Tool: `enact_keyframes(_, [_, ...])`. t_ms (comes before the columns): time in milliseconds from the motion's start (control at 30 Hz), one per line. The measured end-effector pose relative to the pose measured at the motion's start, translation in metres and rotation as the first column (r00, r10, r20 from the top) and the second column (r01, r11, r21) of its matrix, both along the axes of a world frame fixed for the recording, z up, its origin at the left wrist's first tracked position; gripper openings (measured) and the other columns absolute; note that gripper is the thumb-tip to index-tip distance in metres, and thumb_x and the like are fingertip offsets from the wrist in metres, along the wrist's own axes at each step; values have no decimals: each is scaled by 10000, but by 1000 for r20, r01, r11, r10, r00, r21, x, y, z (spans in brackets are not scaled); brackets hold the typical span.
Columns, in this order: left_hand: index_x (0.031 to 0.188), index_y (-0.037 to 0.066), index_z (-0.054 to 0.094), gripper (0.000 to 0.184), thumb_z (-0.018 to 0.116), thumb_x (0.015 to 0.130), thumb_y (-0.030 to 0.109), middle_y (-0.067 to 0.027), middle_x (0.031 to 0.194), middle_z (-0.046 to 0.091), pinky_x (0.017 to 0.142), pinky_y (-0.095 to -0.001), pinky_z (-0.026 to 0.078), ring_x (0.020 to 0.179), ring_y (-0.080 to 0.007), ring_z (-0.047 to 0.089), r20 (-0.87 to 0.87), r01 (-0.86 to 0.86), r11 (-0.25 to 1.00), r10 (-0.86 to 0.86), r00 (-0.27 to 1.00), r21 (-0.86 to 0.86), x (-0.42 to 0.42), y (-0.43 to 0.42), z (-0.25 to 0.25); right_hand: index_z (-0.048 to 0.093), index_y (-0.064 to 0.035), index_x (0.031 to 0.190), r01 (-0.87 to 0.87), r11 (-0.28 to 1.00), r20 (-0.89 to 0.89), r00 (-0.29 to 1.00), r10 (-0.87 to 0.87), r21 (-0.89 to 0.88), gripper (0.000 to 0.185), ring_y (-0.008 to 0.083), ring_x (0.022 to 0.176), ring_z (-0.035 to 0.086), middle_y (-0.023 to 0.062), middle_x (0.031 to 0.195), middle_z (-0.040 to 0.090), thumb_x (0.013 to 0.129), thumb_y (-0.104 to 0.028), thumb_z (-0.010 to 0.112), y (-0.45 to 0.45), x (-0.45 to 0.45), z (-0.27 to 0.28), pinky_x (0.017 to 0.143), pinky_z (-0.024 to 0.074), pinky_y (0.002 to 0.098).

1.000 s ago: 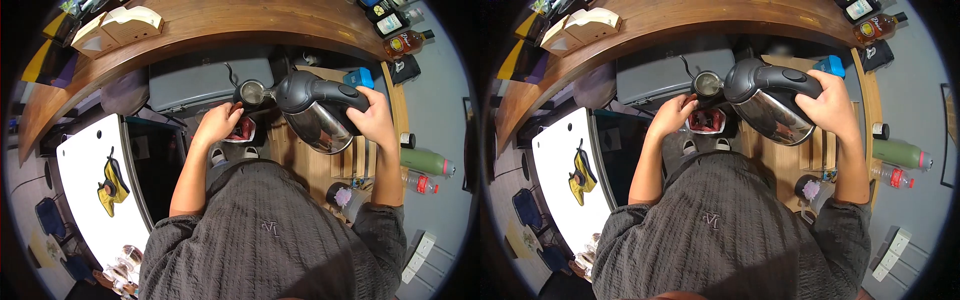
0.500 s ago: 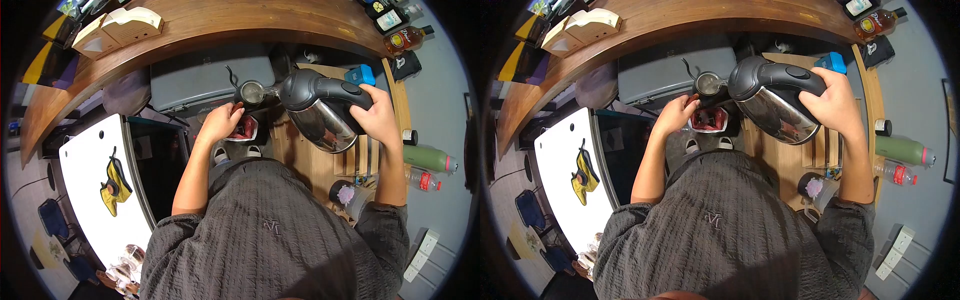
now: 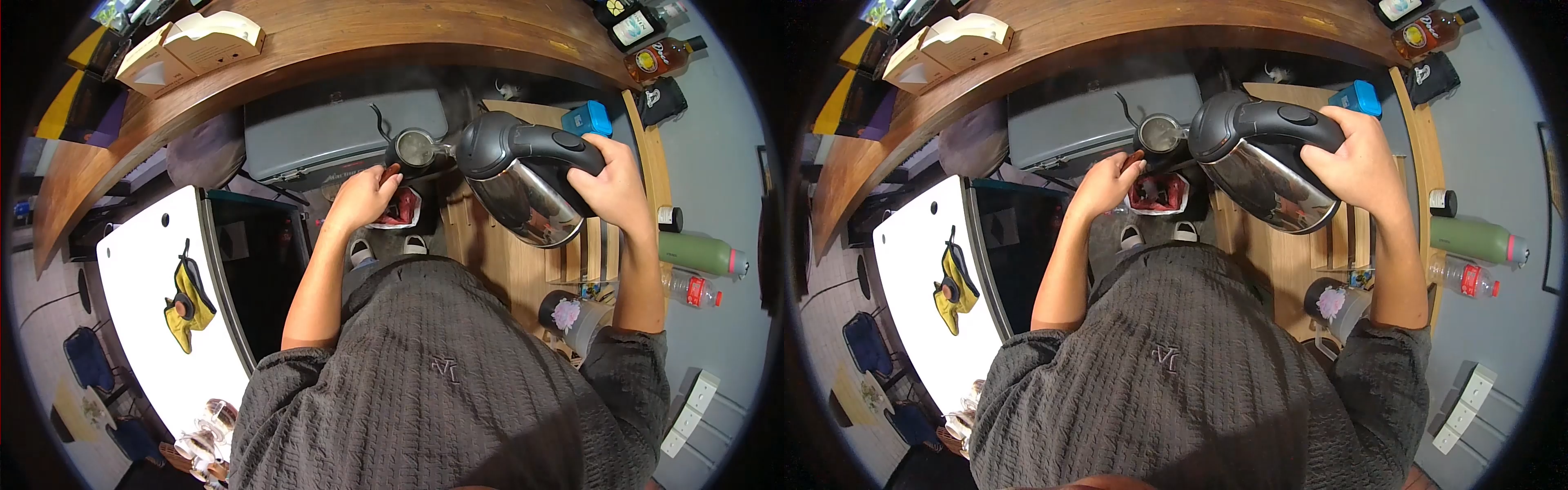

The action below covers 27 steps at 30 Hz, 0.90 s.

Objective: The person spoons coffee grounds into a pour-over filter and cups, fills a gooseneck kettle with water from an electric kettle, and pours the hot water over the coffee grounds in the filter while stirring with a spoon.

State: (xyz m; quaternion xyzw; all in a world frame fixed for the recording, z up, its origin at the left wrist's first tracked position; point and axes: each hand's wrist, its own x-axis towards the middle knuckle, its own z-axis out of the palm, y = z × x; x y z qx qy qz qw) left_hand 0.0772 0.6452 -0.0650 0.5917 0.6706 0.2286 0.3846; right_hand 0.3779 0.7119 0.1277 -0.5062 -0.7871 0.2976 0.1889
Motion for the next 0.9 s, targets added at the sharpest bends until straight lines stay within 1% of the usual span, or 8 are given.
enact_keyframes(33, [862,-59,598,451,524,911,384,-270,834,630,771,-448,464,863,-413,616,-16,13,999,-14,1000,-46,1,0,6,630,65,911,4,1000,-11,1000,-4,-9,237,107,661,588,75,734,638,700,-42,609,0,-1,-1,609,479,267])
enact_keyframes(100, [861,-58,598,450,524,912,382,-269,834,630,771,-448,464,863,-411,617,-17,13,999,-13,1000,-42,2,0,12,630,66,911,7,1000,-21,1000,-8,-18,240,108,659,588,79,731,639,699,-45,611,-1,-3,0,608,479,268])
enact_keyframes(200, [857,-58,598,448,524,912,381,-266,835,631,770,-446,464,860,-408,618,-16,14,999,-14,1000,-42,3,-1,15,630,66,909,11,1000,23,1000,-11,-10,240,108,658,586,82,722,636,699,-48,610,-2,-5,0,607,479,268])
enact_keyframes(367, [852,-58,598,449,526,910,382,-264,829,631,768,-445,466,856,-408,618,-21,19,998,-20,1000,-55,4,-2,18,631,67,892,8,1000,38,999,-8,-5,236,106,618,565,75,694,626,696,-64,613,0,-5,-4,578,470,270])
enact_keyframes(467, [847,-56,596,448,527,909,382,-267,820,628,764,-446,467,849,-413,616,-8,22,999,-22,1000,-37,5,-2,16,633,64,886,-2,1000,39,999,1,23,240,108,596,557,74,678,619,692,-76,614,0,-5,-6,564,464,269])
enact_keyframes(700, [839,-55,593,450,526,908,384,-266,802,624,747,-454,466,825,-418,613,0,40,999,-40,999,-7,5,-4,17,634,61,871,7,1000,10,1000,-7,18,239,114,576,549,75,650,606,684,-86,614,1,-8,-11,545,455,268])
enact_keyframes(767, [839,-55,593,451,526,907,385,-265,799,623,743,-454,466,821,-418,612,10,41,999,-41,999,-10,5,-4,17,634,59,854,-12,999,65,998,9,42,244,122,548,534,81,618,587,676,-108,620,3,-8,-11,523,438,273])
enact_keyframes(900, [836,-54,592,448,528,907,384,-263,792,623,737,-447,468,813,-414,615,19,42,999,-42,999,-19,5,-5,18,634,54,838,-8,998,84,996,3,59,253,131,521,519,89,588,565,668,-133,626,4,-9,-14,507,422,280])
